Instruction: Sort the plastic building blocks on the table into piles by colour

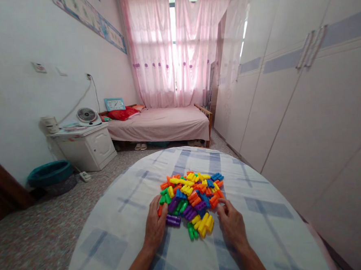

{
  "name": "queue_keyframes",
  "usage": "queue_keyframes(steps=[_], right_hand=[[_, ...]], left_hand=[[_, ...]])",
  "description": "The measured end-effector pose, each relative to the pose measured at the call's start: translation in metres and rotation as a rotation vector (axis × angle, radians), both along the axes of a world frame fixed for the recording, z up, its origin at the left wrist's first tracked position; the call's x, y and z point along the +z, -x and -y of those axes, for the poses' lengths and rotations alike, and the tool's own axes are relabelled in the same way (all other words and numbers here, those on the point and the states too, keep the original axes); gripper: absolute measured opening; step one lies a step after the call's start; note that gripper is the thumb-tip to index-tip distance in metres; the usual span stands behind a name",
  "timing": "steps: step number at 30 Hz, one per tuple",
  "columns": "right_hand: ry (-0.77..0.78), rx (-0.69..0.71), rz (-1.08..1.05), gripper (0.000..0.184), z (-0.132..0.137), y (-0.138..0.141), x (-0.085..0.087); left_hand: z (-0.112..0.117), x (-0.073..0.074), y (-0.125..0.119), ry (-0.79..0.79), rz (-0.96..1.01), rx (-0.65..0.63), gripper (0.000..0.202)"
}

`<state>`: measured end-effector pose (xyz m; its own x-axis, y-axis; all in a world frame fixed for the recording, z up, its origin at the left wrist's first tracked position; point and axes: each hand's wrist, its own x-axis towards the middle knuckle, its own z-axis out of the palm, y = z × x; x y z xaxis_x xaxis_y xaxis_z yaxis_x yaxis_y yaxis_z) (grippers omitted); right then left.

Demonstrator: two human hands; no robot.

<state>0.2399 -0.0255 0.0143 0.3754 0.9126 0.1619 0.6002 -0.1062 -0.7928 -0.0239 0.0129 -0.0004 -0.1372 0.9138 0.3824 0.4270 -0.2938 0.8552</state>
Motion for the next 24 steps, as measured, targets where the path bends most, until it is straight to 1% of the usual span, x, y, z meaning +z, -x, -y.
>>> queue_keyframes(steps=[2, 3, 5, 7, 8, 10, 12, 13, 15, 18, 20, 24], right_hand=[[-0.089, 0.044, -0.024, 0.038, -0.003, -0.001, -0.003], [-0.153, 0.026, -0.018, 0.041, -0.005, -0.003, -0.006], [-0.272, -0.061, 0.057, 0.048, -0.009, -0.007, -0.011], [-0.313, -0.122, 0.158, 0.058, -0.013, -0.012, -0.016], [-0.3, -0.123, 0.194, 0.062, -0.015, -0.014, -0.018], [-0.26, -0.061, 0.191, 0.066, -0.015, -0.014, -0.017], [-0.206, 0.035, 0.089, 0.062, -0.013, -0.011, -0.013], [-0.174, 0.06, 0.022, 0.059, -0.012, -0.009, -0.011], [-0.122, 0.032, -0.079, 0.053, -0.009, -0.005, -0.007], [-0.144, -0.052, -0.082, 0.048, -0.007, -0.004, -0.008], [-0.166, -0.054, -0.071, 0.048, -0.006, -0.004, -0.012], [-0.121, -0.045, -0.12, 0.053, -0.004, -0.005, -0.017]], left_hand=[[-0.003, 0.001, 0.002, 0.029, 0.053, -0.013, 0.046], [-0.003, 0.002, 0.002, 0.036, 0.067, -0.021, 0.045], [-0.004, 0.002, 0.003, 0.041, 0.078, -0.031, 0.044], [-0.004, 0.002, 0.003, 0.035, 0.079, -0.032, 0.043], [-0.004, 0.002, 0.003, 0.03, 0.077, -0.03, 0.042], [-0.004, 0.0, 0.002, 0.023, 0.068, -0.023, 0.042], [-0.005, -0.001, 0.002, 0.023, 0.059, -0.02, 0.042], [-0.006, -0.001, 0.002, 0.022, 0.059, -0.019, 0.041], [-0.006, -0.002, 0.002, 0.017, 0.067, -0.016, 0.041], [-0.007, -0.002, 0.003, 0.008, 0.09, -0.004, 0.04], [-0.008, -0.002, 0.004, 0.009, 0.105, 0.011, 0.04], [-0.009, -0.003, 0.005, 0.01, 0.118, 0.019, 0.039]])
